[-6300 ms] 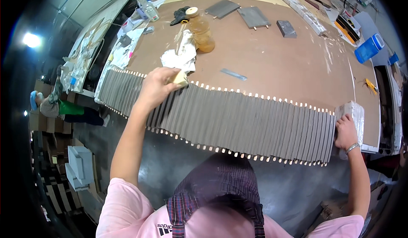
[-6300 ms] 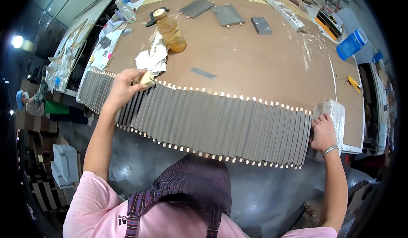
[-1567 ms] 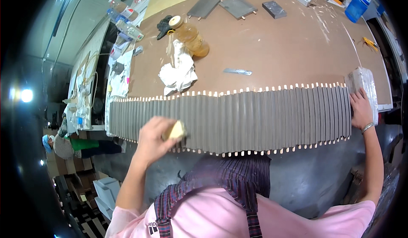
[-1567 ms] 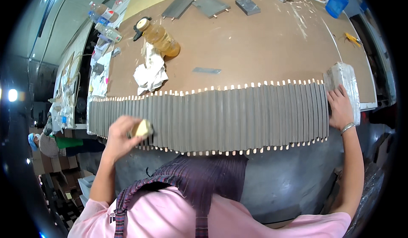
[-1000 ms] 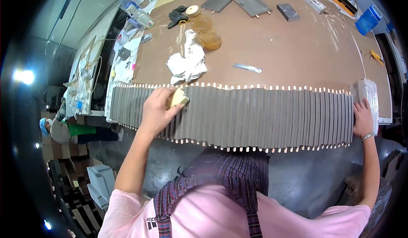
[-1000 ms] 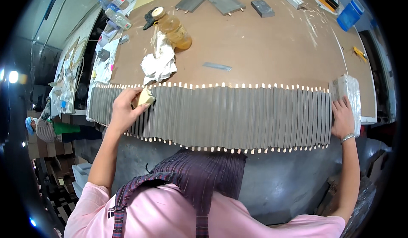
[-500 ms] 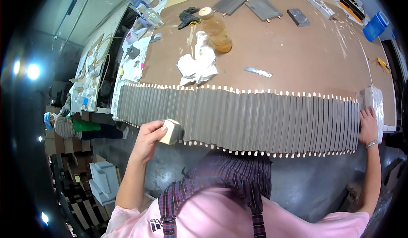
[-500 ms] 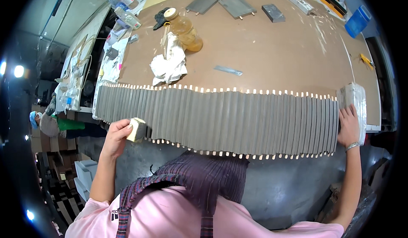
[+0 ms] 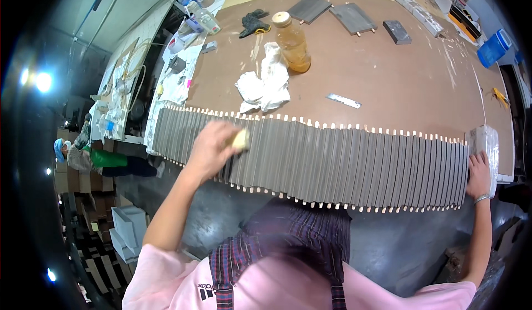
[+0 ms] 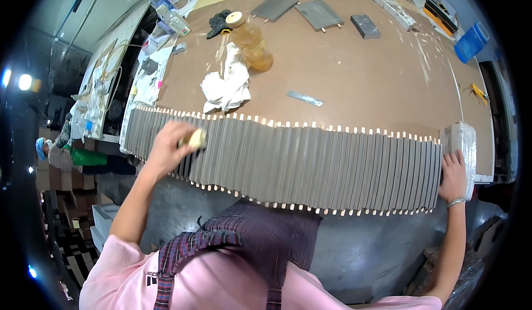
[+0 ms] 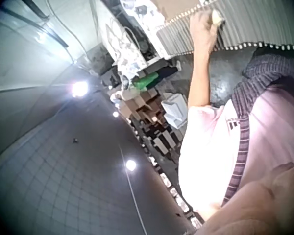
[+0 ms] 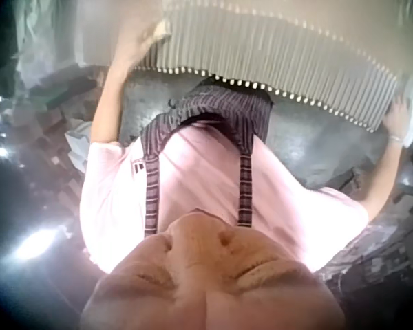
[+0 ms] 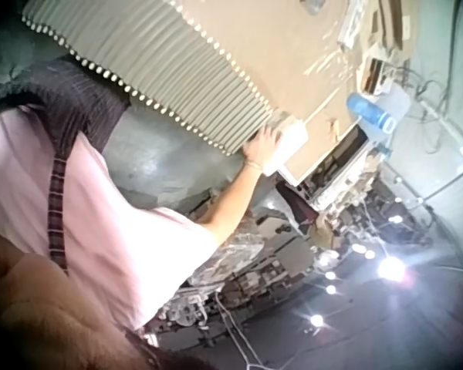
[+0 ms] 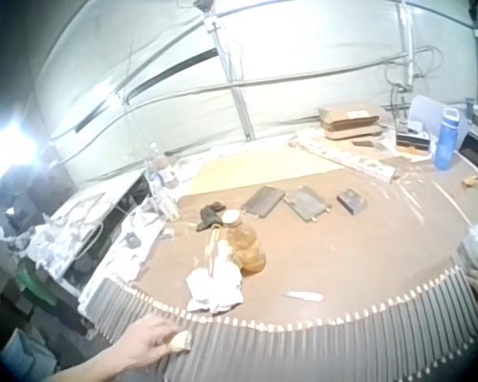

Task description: The person uses a sanding block to sand a row of small wooden strips that are attached to a flexible backing, then applies a substance to a block and continues sanding the strips.

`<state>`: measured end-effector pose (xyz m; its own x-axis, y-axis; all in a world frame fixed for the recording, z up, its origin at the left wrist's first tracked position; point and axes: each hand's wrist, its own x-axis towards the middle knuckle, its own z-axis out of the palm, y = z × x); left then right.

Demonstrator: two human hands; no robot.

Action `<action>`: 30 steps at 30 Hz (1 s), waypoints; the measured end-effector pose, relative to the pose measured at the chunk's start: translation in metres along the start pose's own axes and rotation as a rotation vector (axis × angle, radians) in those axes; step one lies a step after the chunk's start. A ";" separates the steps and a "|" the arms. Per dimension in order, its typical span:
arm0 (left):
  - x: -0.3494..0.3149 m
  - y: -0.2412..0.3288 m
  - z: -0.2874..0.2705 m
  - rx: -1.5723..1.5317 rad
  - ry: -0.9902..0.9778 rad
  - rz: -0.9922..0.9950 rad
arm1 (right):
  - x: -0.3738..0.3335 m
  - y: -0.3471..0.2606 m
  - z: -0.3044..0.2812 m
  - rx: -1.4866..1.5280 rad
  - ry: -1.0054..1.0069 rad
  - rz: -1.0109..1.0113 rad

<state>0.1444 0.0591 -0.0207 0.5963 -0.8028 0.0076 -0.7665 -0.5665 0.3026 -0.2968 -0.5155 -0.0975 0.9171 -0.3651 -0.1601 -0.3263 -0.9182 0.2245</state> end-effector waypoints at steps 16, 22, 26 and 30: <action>0.048 0.002 -0.004 -0.018 0.080 0.032 | 0.002 0.002 -0.002 0.005 0.015 -0.008; 0.071 0.001 0.001 0.035 0.111 0.042 | 0.004 0.001 0.000 0.029 0.025 -0.007; 0.065 0.012 -0.005 -0.008 0.019 0.119 | -0.002 0.003 0.002 0.020 0.035 0.013; 0.075 0.007 0.002 0.088 0.111 0.088 | 0.002 0.000 -0.004 0.027 0.042 0.010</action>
<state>0.1833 -0.0053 -0.0199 0.5450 -0.8272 0.1372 -0.8319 -0.5131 0.2112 -0.2943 -0.5152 -0.0943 0.9223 -0.3683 -0.1169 -0.3415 -0.9185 0.1996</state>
